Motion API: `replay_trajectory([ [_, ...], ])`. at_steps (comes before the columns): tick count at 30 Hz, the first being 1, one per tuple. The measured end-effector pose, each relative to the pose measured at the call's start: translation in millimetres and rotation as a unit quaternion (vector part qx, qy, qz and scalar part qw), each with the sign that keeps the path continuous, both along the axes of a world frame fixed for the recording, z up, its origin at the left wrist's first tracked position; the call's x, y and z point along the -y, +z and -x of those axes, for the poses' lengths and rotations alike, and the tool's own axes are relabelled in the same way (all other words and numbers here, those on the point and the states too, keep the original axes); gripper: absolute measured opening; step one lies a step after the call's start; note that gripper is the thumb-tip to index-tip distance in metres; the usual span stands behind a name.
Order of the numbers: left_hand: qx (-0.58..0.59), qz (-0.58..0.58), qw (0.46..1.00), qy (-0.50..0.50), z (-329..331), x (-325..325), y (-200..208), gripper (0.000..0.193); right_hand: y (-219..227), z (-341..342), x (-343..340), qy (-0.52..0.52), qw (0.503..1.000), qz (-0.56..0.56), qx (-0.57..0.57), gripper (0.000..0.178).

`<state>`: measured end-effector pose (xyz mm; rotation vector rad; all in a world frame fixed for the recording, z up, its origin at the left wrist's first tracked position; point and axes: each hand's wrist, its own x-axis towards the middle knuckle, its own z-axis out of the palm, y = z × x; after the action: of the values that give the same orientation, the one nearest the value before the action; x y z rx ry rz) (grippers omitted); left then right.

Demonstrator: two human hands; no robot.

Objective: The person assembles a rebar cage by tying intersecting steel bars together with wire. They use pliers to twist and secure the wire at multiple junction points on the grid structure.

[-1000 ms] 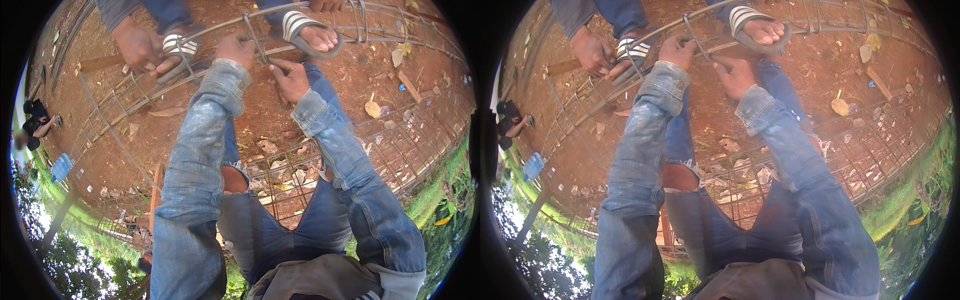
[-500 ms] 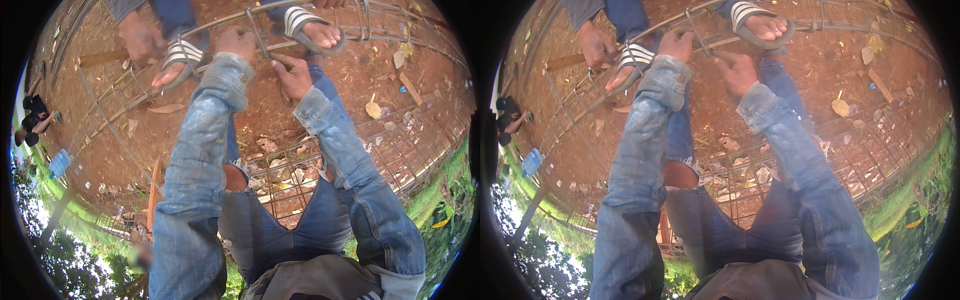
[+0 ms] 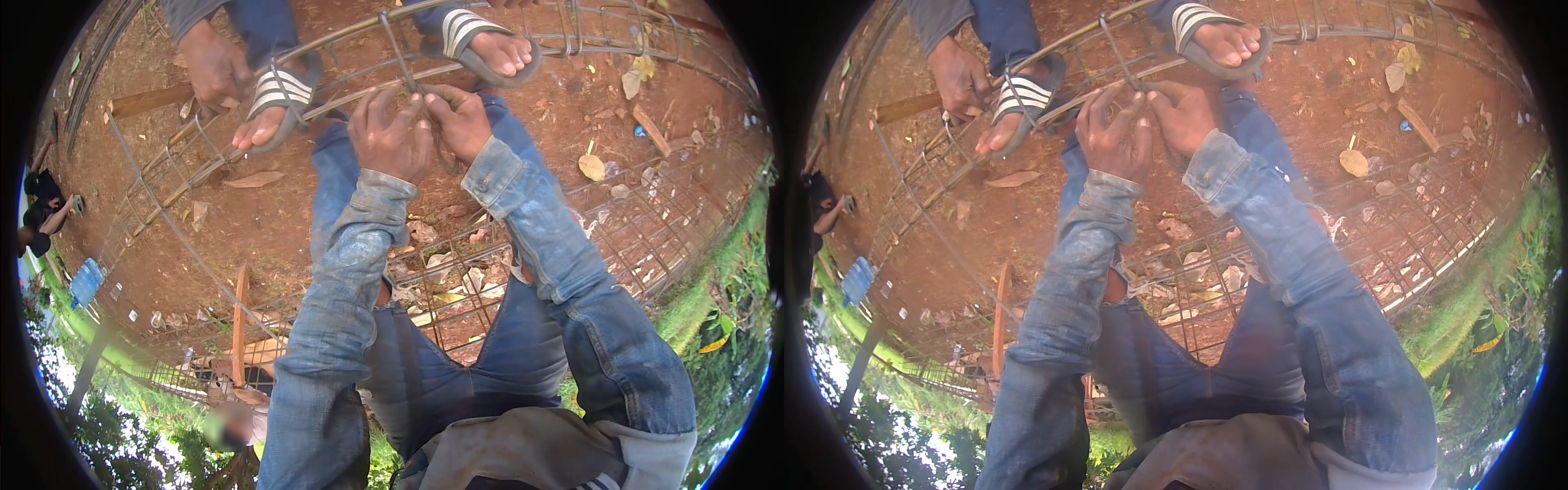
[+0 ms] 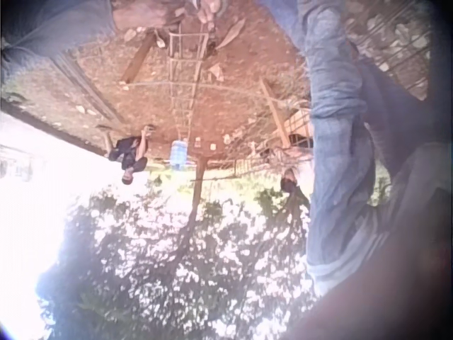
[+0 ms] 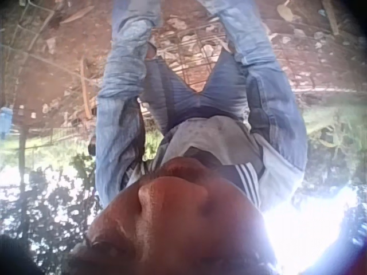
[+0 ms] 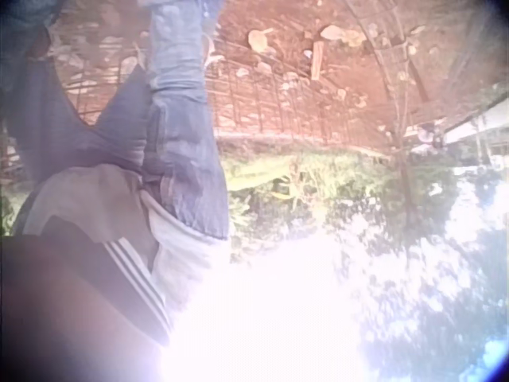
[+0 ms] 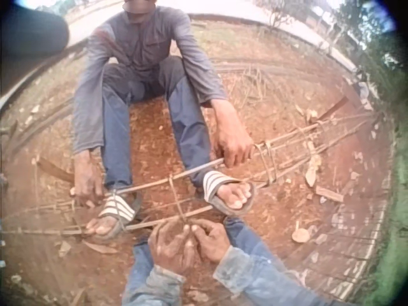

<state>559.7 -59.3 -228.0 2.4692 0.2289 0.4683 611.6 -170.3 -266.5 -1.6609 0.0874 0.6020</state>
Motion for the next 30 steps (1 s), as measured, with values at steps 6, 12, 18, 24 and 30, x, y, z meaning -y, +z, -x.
replay_trajectory([
  [6,-0.022,0.077,0.993,0.089,-2.2,13.0,-4.5,0.018,-0.1,2.6,12.7,0.071,0.997,-0.001,-0.044,0.022],
  [12,-0.094,0.411,0.850,0.316,-6.9,42.4,-8.1,0.012,0.8,5.5,17.1,0.065,0.998,-0.015,-0.017,0.027],
  [18,-0.086,0.534,0.788,0.294,-9.0,35.5,-30.7,0.012,27.8,-5.7,14.2,0.125,0.990,0.063,0.019,0.028],
  [24,-0.112,0.379,0.891,0.225,-7.3,23.4,-37.9,0.010,55.2,14.2,-10.2,0.064,0.973,0.193,0.109,0.026],
  [30,-0.243,0.748,0.599,0.154,-10.8,-11.9,-25.7,0.020,43.7,53.3,-16.4,0.009,0.941,0.241,0.238,0.023],
])
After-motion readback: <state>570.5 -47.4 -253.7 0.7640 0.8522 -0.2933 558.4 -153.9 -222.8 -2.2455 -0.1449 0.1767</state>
